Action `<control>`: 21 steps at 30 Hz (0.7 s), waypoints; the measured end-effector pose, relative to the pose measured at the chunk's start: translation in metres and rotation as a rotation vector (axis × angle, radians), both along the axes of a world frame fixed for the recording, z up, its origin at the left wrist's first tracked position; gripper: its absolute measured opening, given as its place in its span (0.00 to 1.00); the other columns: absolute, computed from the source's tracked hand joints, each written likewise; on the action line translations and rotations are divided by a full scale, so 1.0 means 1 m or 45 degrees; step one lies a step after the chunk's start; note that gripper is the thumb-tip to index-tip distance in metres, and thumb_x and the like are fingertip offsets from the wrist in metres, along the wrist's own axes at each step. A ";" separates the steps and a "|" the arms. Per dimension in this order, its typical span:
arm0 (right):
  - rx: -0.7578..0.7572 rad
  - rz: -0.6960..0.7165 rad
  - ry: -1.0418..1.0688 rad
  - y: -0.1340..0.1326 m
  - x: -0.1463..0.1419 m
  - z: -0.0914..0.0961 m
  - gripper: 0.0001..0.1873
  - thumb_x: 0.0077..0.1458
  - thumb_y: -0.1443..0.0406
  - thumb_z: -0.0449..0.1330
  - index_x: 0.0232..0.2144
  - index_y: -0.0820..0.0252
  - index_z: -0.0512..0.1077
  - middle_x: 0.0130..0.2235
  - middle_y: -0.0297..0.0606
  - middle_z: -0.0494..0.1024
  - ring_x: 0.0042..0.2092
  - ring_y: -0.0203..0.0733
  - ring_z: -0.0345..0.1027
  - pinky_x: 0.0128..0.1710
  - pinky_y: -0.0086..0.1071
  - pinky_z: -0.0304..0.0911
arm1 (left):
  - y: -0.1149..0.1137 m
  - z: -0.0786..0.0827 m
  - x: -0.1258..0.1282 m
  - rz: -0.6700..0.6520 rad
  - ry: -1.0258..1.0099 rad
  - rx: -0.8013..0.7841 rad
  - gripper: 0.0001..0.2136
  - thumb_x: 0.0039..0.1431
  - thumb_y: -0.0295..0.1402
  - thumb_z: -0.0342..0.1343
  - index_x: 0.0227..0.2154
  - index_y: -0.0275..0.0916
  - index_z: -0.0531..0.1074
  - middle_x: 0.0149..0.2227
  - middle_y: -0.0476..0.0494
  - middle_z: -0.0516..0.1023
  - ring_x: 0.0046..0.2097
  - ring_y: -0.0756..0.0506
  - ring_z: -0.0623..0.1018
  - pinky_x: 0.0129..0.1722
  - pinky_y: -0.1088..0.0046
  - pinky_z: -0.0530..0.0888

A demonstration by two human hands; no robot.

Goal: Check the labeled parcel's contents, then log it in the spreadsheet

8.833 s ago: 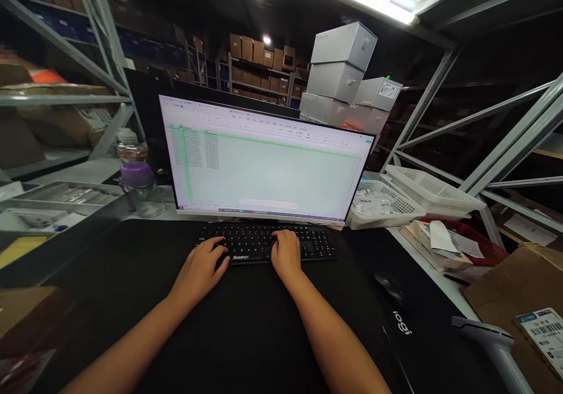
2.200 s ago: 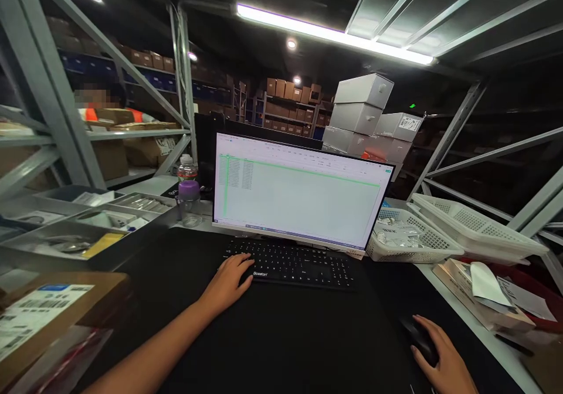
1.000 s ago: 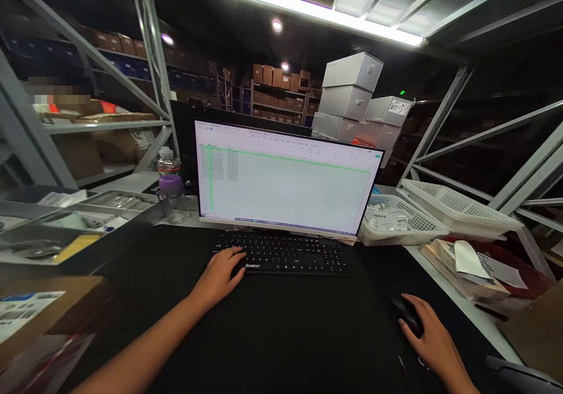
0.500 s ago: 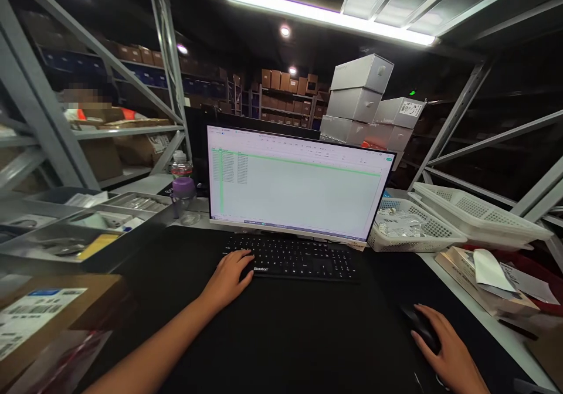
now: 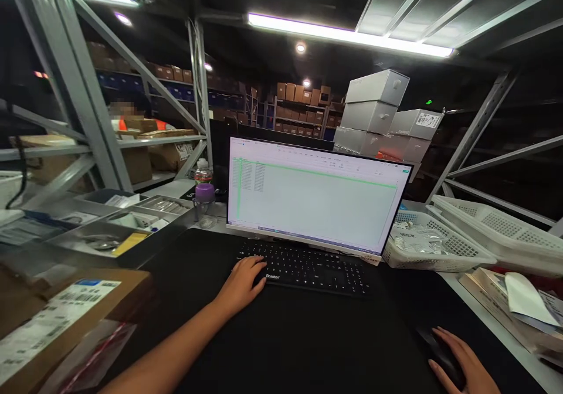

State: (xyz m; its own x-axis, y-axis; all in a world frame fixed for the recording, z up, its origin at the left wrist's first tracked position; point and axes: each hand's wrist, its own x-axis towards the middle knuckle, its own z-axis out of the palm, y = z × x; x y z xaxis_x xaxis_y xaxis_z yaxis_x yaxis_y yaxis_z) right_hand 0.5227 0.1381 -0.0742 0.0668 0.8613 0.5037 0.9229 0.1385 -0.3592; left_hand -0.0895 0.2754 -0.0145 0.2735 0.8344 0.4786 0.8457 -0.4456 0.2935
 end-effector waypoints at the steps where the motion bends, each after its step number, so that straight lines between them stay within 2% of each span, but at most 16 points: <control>1: 0.005 0.012 -0.003 0.001 0.002 -0.002 0.33 0.57 0.43 0.61 0.58 0.51 0.73 0.59 0.46 0.77 0.58 0.61 0.74 0.53 0.51 0.75 | 0.000 0.000 0.000 0.001 0.002 0.002 0.17 0.63 0.33 0.56 0.54 0.41 0.76 0.60 0.35 0.77 0.63 0.36 0.75 0.65 0.47 0.71; 8: 0.080 0.047 -0.061 0.006 0.008 -0.008 0.30 0.57 0.44 0.60 0.56 0.51 0.74 0.56 0.46 0.79 0.55 0.60 0.76 0.52 0.51 0.76 | 0.001 -0.002 -0.001 0.004 0.000 0.025 0.17 0.63 0.33 0.56 0.54 0.42 0.76 0.60 0.38 0.78 0.63 0.36 0.75 0.66 0.48 0.70; 15: -0.025 -0.014 -0.047 0.001 -0.001 0.004 0.31 0.56 0.45 0.59 0.58 0.50 0.74 0.59 0.46 0.76 0.56 0.59 0.75 0.52 0.48 0.75 | 0.002 -0.004 -0.002 -0.024 -0.015 0.021 0.17 0.63 0.34 0.55 0.54 0.41 0.76 0.60 0.35 0.77 0.63 0.35 0.75 0.66 0.46 0.70; 21: -0.073 -0.018 -0.078 -0.002 0.002 0.004 0.31 0.57 0.45 0.59 0.59 0.48 0.72 0.61 0.45 0.74 0.57 0.57 0.75 0.50 0.46 0.76 | 0.004 -0.005 -0.002 -0.036 -0.038 0.018 0.17 0.63 0.35 0.55 0.54 0.43 0.75 0.60 0.37 0.77 0.63 0.36 0.74 0.66 0.47 0.70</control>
State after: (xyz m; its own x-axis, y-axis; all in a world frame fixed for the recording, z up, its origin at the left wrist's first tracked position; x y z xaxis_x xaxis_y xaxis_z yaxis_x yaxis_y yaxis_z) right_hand 0.5250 0.1356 -0.0700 0.0498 0.8881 0.4569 0.9453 0.1058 -0.3087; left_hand -0.0918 0.2793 -0.0199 0.2827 0.8194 0.4987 0.8236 -0.4738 0.3117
